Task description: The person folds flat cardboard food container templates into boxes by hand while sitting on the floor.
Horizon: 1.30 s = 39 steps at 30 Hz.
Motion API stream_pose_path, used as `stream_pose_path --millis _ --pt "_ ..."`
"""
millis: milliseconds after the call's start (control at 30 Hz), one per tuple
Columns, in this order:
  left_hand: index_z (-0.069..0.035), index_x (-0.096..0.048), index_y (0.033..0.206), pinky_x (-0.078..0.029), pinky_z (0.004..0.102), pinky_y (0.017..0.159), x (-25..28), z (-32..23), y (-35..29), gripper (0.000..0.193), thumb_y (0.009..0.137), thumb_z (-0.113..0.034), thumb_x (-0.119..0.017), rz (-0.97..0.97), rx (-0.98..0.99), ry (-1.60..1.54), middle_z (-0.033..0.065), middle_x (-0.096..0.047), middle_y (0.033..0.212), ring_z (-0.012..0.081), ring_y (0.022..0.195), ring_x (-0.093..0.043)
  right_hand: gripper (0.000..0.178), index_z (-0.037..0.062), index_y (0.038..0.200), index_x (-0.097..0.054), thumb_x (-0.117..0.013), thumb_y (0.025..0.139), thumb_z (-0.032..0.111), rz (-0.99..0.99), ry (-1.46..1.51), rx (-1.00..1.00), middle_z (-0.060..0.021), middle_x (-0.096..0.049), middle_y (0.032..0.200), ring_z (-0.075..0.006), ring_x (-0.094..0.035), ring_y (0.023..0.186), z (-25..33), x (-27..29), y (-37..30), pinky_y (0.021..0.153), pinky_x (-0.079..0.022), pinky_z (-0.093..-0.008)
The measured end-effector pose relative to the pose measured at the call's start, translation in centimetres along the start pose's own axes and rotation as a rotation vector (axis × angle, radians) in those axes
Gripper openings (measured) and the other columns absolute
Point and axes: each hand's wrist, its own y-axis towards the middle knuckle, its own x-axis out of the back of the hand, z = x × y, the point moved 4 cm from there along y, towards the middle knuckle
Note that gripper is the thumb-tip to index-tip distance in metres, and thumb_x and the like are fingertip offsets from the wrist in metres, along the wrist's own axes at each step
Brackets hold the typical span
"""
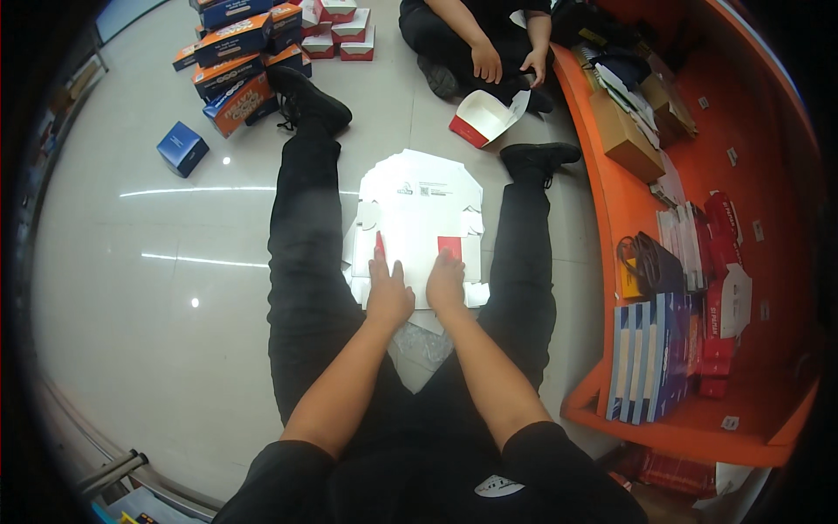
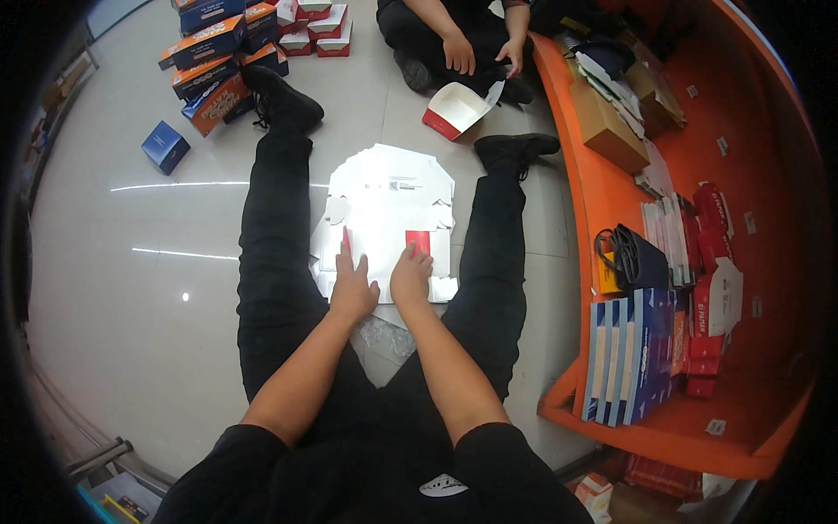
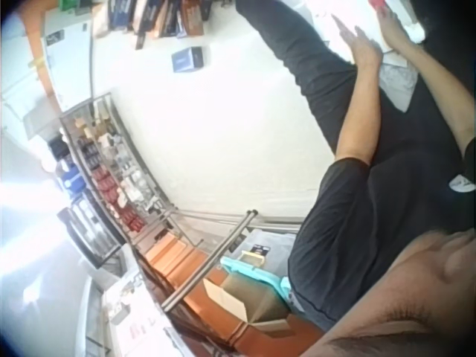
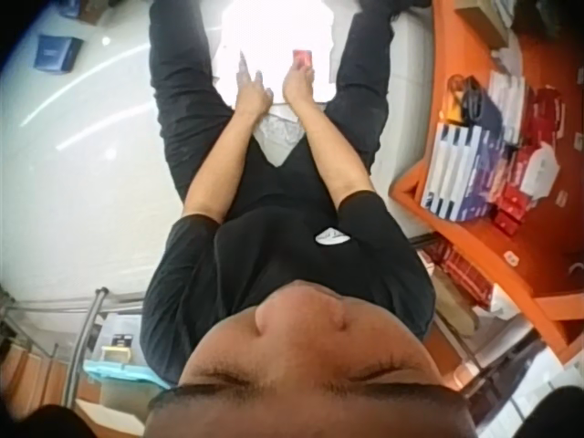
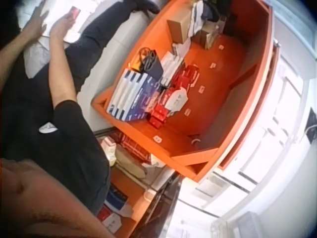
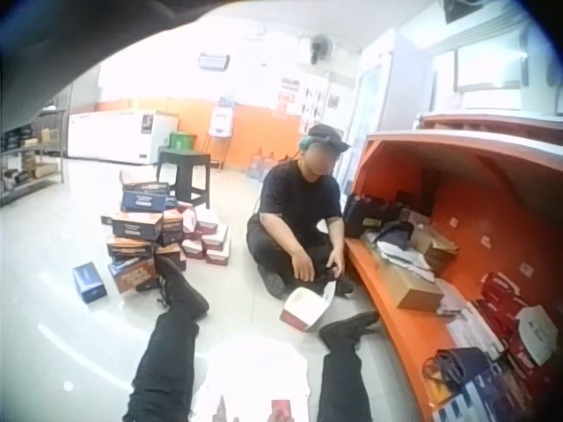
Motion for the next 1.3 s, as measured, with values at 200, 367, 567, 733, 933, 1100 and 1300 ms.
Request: stream_pose_path --millis 200,367,567,733,933,1100,1300 --pt "-0.002 -0.013 0.162 -0.031 0.0508 0.120 1.1 -0.1 0.2 0.091 0.085 0.000 -0.060 0.017 -0.150 0.075 0.0364 -0.005 0.164 0.0558 0.150 -0.016 0.054 -0.0089 0.141 -0.042 -0.050 0.088 -0.002 0.121 0.181 -0.046 -0.0340 -0.059 0.127 -0.0455 -0.062 0.115 2.1 3.7 0.8 0.099 -0.050 -0.0499" --pt "0.006 -0.023 0.156 -0.048 0.0418 0.106 2.3 1.3 1.6 0.083 0.082 0.007 -0.061 -0.384 0.263 -0.401 0.0354 -0.042 0.147 0.0457 0.133 -0.050 0.036 -0.0046 0.116 -0.061 -0.055 0.081 -0.002 -0.077 0.338 -0.161 -0.0303 -0.069 0.108 -0.0475 -0.065 0.107 -2.2 6.0 1.7 0.094 -0.052 -0.0479" --pt "0.000 -0.065 0.125 -0.053 0.0465 0.092 5.4 0.6 1.4 0.038 0.087 -0.002 -0.059 -0.313 0.294 -0.371 0.0258 -0.072 0.107 0.0446 0.101 -0.068 0.028 -0.0032 0.103 -0.068 -0.062 0.078 0.008 0.052 0.244 -0.283 -0.0282 -0.070 0.107 -0.0442 -0.067 0.105 -4.5 6.7 2.0 0.094 -0.053 -0.0463" --pt "0.003 -0.060 0.128 -0.050 0.0481 0.094 0.9 1.5 1.1 0.036 0.095 -0.007 -0.049 -0.365 0.076 -0.257 0.0276 -0.066 0.121 0.0428 0.109 -0.064 0.031 0.0004 0.106 -0.070 -0.064 0.078 0.013 0.108 0.259 -0.254 -0.0261 -0.071 0.109 -0.0418 -0.068 0.105 -2.4 6.7 1.1 0.093 -0.054 -0.0460" --pt "0.005 -0.060 0.116 -0.050 0.0497 0.094 -1.9 0.6 1.9 0.033 0.084 0.000 -0.054 -0.319 -0.162 0.112 0.0280 -0.059 0.128 0.0410 0.114 -0.057 0.034 0.0069 0.115 -0.070 -0.063 0.083 0.014 0.140 0.245 -0.213 -0.0200 -0.072 0.112 -0.0404 -0.068 0.105 -1.6 6.3 0.7 0.091 -0.054 -0.0472" --pt "0.005 -0.054 0.126 -0.046 0.0494 0.099 -0.3 -0.5 2.8 0.046 0.082 -0.007 -0.062 -0.097 -0.104 0.050 0.0294 -0.047 0.141 0.0428 0.122 -0.052 0.028 0.0067 0.111 -0.071 -0.061 0.085 0.010 0.054 0.315 -0.178 -0.0218 -0.072 0.104 -0.0413 -0.067 0.103 -3.1 7.9 1.3 0.090 -0.052 -0.0492" --pt "0.007 -0.049 0.138 -0.054 0.0418 0.091 6.8 -6.3 -0.5 0.057 0.095 -0.027 -0.067 -0.299 -0.112 -0.376 0.0241 -0.061 0.130 0.0329 0.114 -0.063 0.024 0.0090 0.109 -0.073 -0.058 0.091 0.014 -0.194 0.000 0.173 -0.0098 -0.074 0.095 -0.0358 -0.060 0.117 4.1 15.4 -3.0 0.106 -0.031 -0.0632"
